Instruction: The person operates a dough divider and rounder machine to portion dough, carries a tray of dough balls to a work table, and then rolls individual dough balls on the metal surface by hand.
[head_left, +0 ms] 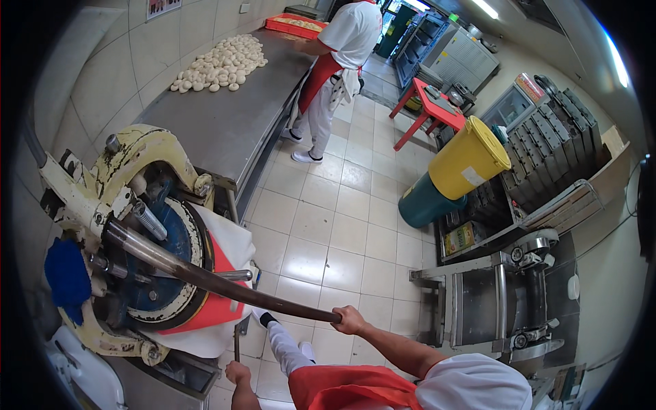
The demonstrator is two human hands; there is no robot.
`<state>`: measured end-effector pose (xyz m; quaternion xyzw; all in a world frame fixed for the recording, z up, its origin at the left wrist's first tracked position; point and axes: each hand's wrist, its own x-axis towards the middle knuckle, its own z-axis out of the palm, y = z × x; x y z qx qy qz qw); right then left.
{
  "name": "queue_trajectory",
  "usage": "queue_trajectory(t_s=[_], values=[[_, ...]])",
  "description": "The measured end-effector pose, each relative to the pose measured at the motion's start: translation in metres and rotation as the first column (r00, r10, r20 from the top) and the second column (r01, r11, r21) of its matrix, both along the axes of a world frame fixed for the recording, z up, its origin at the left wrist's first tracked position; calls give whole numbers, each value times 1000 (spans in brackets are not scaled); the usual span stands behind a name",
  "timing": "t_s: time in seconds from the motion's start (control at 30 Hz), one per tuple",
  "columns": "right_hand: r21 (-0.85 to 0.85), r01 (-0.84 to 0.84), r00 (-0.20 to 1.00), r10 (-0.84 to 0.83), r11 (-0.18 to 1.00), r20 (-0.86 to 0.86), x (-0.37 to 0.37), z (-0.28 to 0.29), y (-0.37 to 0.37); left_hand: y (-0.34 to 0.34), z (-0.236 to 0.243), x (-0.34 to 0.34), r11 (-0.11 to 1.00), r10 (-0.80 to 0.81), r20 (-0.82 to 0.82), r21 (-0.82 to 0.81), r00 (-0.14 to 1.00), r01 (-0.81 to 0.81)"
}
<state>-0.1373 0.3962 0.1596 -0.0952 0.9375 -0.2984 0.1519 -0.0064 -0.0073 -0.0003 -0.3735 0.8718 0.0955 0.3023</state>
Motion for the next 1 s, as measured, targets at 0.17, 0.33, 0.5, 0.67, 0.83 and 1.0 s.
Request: queue_trajectory(t_s=[0.17, 0.33, 0.5, 0.67, 0.83, 1.0], values=[[-10, -7, 1000, 7, 1000, -11, 1, 0, 1, 1, 1, 0, 1000, 8, 25, 9, 1000, -8], [8, -19, 1000, 19, 1000, -22, 1, 2, 1, 0, -2, 2, 1000, -3, 7, 12, 1000, 3], [9, -15, 1000, 16, 1000, -16, 1, 2, 2, 1, -4, 3, 1000, 4, -11, 21, 1000, -3], [-6, -6, 1000, 6, 1000, 1, 0, 9, 0, 2, -2, 2, 1000, 10, -4, 26, 1000, -10], [3, 3, 1000, -3, 1000, 6, 1, 9, 1, 5, -2, 3, 999, -30, -13, -24, 999, 30], [5, 7, 1000, -7, 1000, -6, 1, 4, 2, 3, -3, 2, 1000, 1, 16, 14, 1000, -1]])
